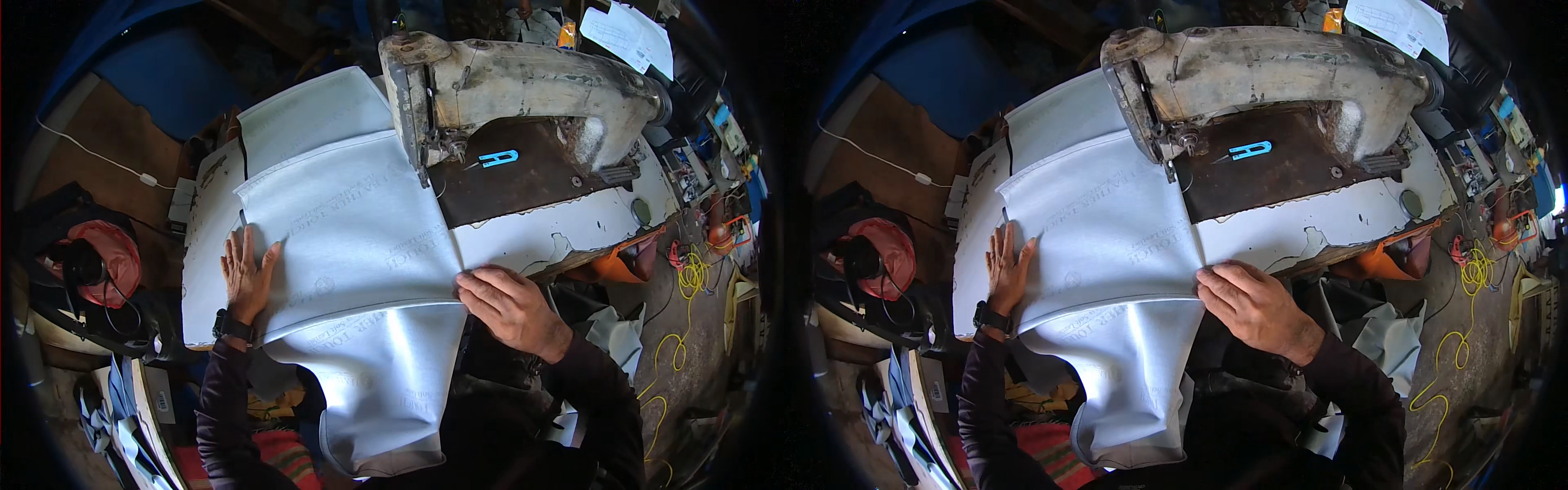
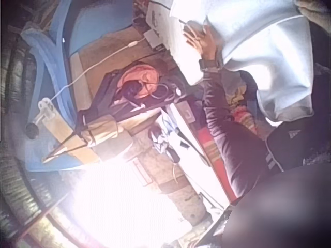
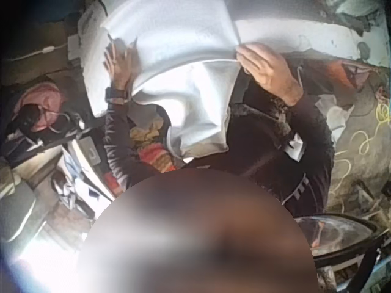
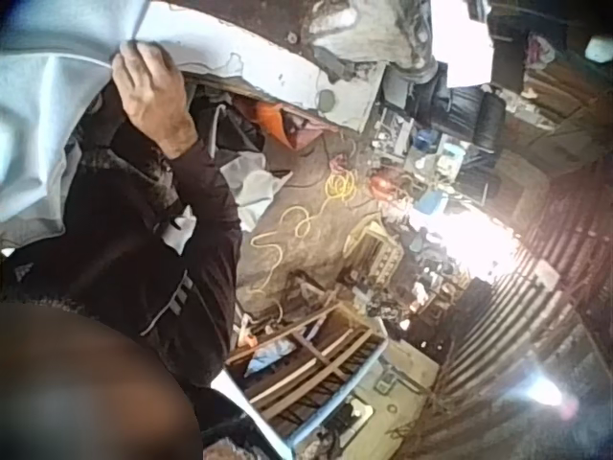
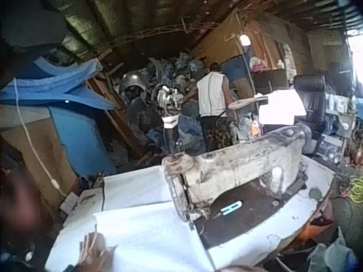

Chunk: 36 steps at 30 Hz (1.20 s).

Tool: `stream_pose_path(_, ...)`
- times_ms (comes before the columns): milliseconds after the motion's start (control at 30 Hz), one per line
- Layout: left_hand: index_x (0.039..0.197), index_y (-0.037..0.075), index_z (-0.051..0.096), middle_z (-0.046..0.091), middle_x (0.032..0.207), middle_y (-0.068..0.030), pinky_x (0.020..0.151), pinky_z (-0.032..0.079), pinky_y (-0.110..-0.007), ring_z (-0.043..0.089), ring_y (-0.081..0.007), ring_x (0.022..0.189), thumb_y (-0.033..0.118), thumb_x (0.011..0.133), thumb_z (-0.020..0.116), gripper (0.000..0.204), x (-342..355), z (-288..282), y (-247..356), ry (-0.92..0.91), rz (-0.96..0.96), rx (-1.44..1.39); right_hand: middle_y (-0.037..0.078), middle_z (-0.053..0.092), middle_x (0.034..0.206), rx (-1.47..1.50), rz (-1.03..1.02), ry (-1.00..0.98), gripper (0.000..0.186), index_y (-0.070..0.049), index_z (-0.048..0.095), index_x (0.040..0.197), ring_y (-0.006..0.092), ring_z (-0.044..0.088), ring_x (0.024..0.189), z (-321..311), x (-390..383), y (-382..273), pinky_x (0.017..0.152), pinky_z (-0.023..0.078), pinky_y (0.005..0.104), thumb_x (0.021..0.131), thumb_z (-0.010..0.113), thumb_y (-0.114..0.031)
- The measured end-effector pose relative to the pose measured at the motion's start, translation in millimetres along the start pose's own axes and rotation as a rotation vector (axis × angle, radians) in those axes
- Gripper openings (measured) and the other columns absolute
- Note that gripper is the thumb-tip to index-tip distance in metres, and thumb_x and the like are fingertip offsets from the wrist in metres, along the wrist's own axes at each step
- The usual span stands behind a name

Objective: The recorder is sewing pieces of white and black upholstery fabric using an industrial sewing machine.

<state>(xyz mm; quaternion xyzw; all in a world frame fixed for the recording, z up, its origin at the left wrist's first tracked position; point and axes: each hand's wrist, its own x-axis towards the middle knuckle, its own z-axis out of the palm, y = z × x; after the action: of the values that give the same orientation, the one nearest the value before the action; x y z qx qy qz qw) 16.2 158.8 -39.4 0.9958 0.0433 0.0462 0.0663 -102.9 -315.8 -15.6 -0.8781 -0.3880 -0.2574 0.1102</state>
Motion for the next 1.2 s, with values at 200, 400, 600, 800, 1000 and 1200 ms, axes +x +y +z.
stream_pose_path(200, 0.168, 0.028, 0.038, 0.026, 0.174, -0.0274, 0.13, 0.008, -0.064, 0.02, -0.0499, 0.162, 0.075, 0.106, 0.036, 0.079, 0.9, -8.1, 4.4, 0.009, 0.127, 0.005, 0.009, 0.069, 0.128, 0.053, -0.009, 0.013, 0.025, -0.002, 0.074, 0.112, 0.024, 0.065, 0.118, 0.9, 4.5, 5.2, 0.103, 0.06, 0.0399, 0.09, 0.071, -0.012)
stream_pose_path(400, 0.168, 0.029, 0.039, 0.029, 0.173, -0.0269, 0.131, 0.006, -0.064, 0.02, -0.0494, 0.162, 0.074, 0.107, 0.035, 0.076, 3.2, -13.5, 10.5, 0.001, 0.115, 0.016, 0.01, 0.07, 0.126, 0.066, 0.006, 0.008, 0.022, -0.002, 0.074, 0.111, 0.023, 0.065, 0.118, 0.6, 7.6, 5.9, 0.106, 0.06, 0.0405, 0.091, 0.072, -0.012)
stream_pose_path(600, 0.168, 0.028, 0.039, 0.029, 0.173, -0.0271, 0.131, 0.005, -0.062, 0.02, -0.0481, 0.162, 0.075, 0.106, 0.036, 0.078, 10.0, -12.4, 9.3, -0.005, 0.115, 0.036, 0.01, 0.07, 0.127, 0.063, -0.005, -0.022, 0.023, -0.002, 0.074, 0.111, 0.0234, 0.065, 0.119, 2.3, 9.9, 8.4, 0.107, 0.059, 0.041, 0.09, 0.072, -0.012)
stream_pose_path(800, 0.169, 0.028, 0.038, 0.028, 0.174, -0.0269, 0.132, 0.004, -0.062, 0.019, -0.047, 0.163, 0.075, 0.106, 0.036, 0.078, 15.9, -11.0, 9.2, -0.007, 0.105, 0.024, 0.01, 0.07, 0.127, 0.086, 0.003, -0.013, 0.022, -0.002, 0.074, 0.11, 0.0237, 0.065, 0.12, 4.6, 14.6, 12.8, 0.107, 0.059, 0.0416, 0.09, 0.072, -0.011)
stream_pose_path(1000, 0.169, 0.029, 0.038, 0.029, 0.174, -0.0265, 0.131, 0.005, -0.063, 0.019, -0.0472, 0.163, 0.076, 0.105, 0.037, 0.079, 29.8, -7.6, 7.3, 0.005, 0.11, 0.031, 0.01, 0.071, 0.124, 0.092, -0.004, -0.026, 0.024, -0.001, 0.074, 0.11, 0.0235, 0.065, 0.118, 8.5, 23.7, 23.8, 0.106, 0.059, 0.0413, 0.088, 0.074, -0.01)
stream_pose_path(1200, 0.169, 0.029, 0.038, 0.03, 0.173, -0.0265, 0.13, 0.007, -0.065, 0.021, -0.0482, 0.162, 0.075, 0.105, 0.038, 0.078, 50.8, -2.8, 5.8, 0.023, 0.118, 0.042, 0.008, 0.073, 0.122, 0.089, 0.021, -0.018, 0.024, -0.001, 0.075, 0.106, 0.024, 0.065, 0.119, 13.0, 39.3, 34.8, 0.106, 0.058, 0.0418, 0.083, 0.078, -0.01)
